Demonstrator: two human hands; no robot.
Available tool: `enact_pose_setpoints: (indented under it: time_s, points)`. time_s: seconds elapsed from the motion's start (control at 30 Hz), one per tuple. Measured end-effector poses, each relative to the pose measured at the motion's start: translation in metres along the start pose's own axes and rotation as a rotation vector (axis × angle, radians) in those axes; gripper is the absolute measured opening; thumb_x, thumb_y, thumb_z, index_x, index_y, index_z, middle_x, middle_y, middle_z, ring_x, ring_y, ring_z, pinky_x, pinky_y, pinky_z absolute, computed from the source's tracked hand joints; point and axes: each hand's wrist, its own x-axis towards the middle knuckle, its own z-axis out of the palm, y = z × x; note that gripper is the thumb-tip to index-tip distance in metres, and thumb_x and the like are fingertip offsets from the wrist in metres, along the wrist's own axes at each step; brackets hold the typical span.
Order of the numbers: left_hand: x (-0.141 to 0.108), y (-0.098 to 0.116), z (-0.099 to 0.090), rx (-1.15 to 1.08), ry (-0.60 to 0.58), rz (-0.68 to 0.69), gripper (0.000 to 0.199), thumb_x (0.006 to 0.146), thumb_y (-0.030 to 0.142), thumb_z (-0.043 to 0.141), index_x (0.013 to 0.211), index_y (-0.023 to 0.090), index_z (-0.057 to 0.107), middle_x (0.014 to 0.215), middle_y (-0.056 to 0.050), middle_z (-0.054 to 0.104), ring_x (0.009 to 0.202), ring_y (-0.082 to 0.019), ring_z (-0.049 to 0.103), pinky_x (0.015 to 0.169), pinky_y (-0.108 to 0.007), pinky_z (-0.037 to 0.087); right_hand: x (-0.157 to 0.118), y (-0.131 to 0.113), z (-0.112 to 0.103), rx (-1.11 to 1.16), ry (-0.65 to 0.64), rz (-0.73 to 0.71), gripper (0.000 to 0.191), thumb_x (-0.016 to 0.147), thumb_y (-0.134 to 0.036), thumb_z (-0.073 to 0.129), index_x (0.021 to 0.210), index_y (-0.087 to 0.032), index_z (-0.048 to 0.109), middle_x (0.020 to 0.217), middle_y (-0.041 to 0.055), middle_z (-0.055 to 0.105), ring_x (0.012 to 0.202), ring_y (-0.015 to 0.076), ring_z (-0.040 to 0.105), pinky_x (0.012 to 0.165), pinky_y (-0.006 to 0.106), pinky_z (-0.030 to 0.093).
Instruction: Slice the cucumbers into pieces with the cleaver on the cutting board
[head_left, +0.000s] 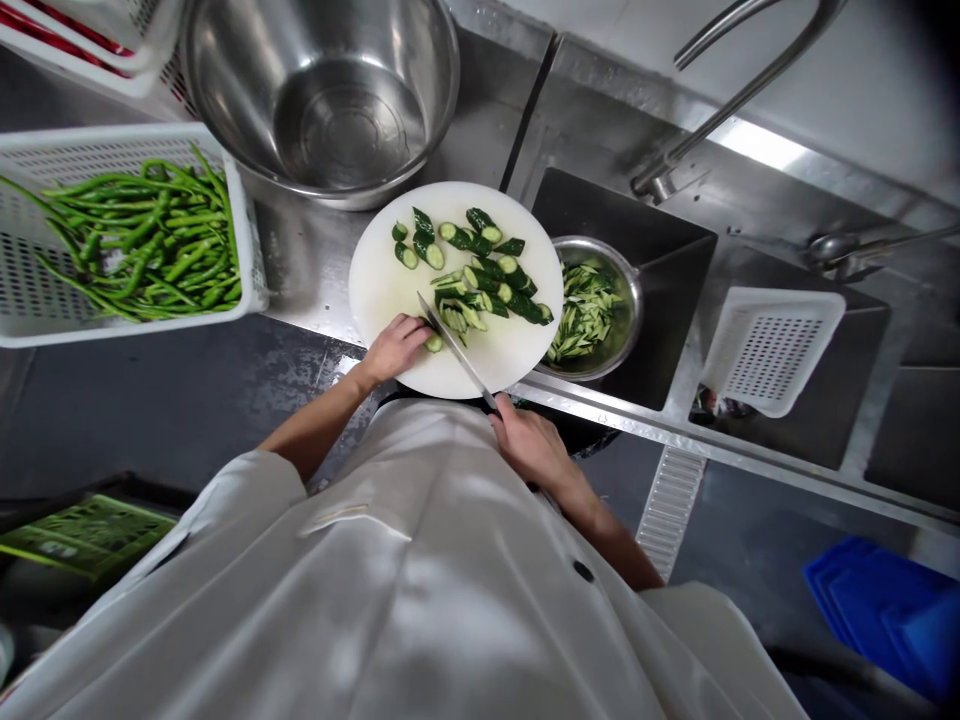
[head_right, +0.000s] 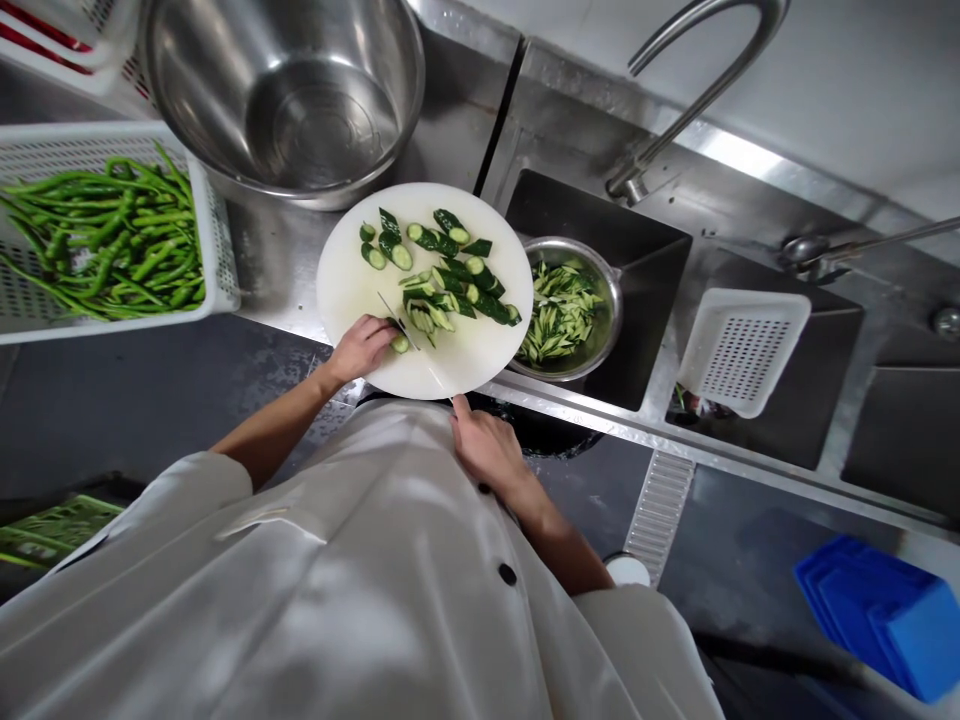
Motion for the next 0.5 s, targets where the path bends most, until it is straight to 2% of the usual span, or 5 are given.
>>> enact_pose_setpoints:
  time_s: [0.1,0.3,0.5]
  points:
    - [0.001,-0.001,0.001,0.003,-0.004,-0.005,0.029,0.098,0.017,0.048,0.114,0.023,0.072,0.110,-0.012,0.067,0.102,-0.026,0.061,0.096,-0.044,0.056,-0.006,-0.003,-0.006,0.004,-0.035,-0.030,0.034,0.112,-0.036,0.031,0.135,-0.020,0.050,0.108,0.0140,0.076,0.095,0.0298,0.073,0.076,0.033,0.044]
    - [-0.002,-0.003,0.001,-0.007,0.003,0.024,0.031,0.099,0.019,0.047,0.118,0.023,0.071,0.114,-0.013,0.067,0.105,-0.027,0.061,0.096,-0.045,0.056,0.008,-0.011,-0.007,0.021,-0.023,-0.021,0.030,0.112,-0.034,0.032,0.133,-0.020,0.049,0.105,0.0133,0.077,0.094,0.0289,0.073,0.074,0.032,0.042]
    - [-0.004,-0.005,0.002,0.003,0.008,0.031,0.031,0.101,0.018,0.045,0.115,0.023,0.071,0.112,-0.013,0.067,0.105,-0.026,0.060,0.095,-0.044,0.056,0.007,-0.013,-0.006,0.017,-0.044,-0.034,0.031,0.112,-0.034,0.030,0.134,-0.020,0.048,0.106,0.0127,0.077,0.095,0.0289,0.073,0.074,0.032,0.042]
